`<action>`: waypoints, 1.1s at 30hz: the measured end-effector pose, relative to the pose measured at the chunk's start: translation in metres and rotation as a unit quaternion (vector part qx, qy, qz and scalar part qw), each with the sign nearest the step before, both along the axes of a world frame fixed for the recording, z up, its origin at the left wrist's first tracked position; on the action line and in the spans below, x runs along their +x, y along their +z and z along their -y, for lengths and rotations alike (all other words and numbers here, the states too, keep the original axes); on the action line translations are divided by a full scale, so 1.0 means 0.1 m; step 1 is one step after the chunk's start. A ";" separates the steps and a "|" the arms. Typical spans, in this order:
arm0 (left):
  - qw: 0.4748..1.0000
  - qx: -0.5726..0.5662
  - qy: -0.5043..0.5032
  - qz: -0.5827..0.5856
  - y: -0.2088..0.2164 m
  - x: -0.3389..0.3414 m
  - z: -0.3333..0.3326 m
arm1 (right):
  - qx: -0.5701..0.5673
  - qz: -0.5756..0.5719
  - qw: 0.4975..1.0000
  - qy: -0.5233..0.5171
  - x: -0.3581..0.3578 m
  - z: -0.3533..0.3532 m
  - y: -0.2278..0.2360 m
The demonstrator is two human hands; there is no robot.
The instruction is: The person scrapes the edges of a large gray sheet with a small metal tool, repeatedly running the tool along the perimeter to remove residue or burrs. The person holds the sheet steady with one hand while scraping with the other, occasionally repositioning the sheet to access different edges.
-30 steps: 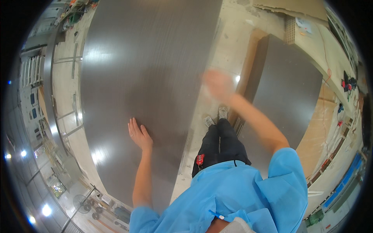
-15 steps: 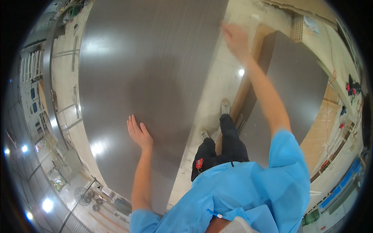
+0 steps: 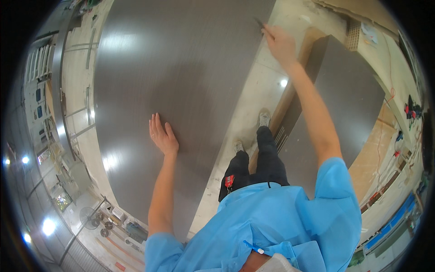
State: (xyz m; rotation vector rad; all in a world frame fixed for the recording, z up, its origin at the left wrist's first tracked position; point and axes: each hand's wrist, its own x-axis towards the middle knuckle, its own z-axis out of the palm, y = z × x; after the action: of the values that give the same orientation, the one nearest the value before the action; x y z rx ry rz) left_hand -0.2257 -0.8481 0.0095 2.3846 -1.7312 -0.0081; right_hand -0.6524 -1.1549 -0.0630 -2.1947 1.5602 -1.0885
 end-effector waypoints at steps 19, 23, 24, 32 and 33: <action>1.000 -0.022 0.011 -0.006 -0.10 0.03 0.05 | -0.035 -0.008 0.997 0.071 0.39 -1.16 -0.02; 1.000 -0.018 0.009 -0.010 -0.10 0.02 0.03 | -0.034 0.034 0.991 0.125 0.97 -2.83 0.04; 1.000 -0.022 0.006 -0.008 -0.10 0.01 0.04 | 0.032 0.007 0.990 0.136 1.04 -3.14 0.09; 1.000 0.010 0.018 -0.014 0.00 -0.03 0.06 | 0.052 0.107 0.993 -0.008 0.41 -1.04 0.14; 0.999 0.028 0.032 -0.014 -0.01 -0.03 0.06 | 0.019 0.100 0.993 -0.056 0.27 -0.55 0.13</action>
State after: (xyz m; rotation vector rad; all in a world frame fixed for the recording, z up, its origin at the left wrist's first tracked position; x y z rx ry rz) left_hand -0.2290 -0.8541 0.0088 2.4667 -1.6623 -0.0804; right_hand -0.6255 -1.1003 -0.0497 -1.9269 1.6172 -1.2572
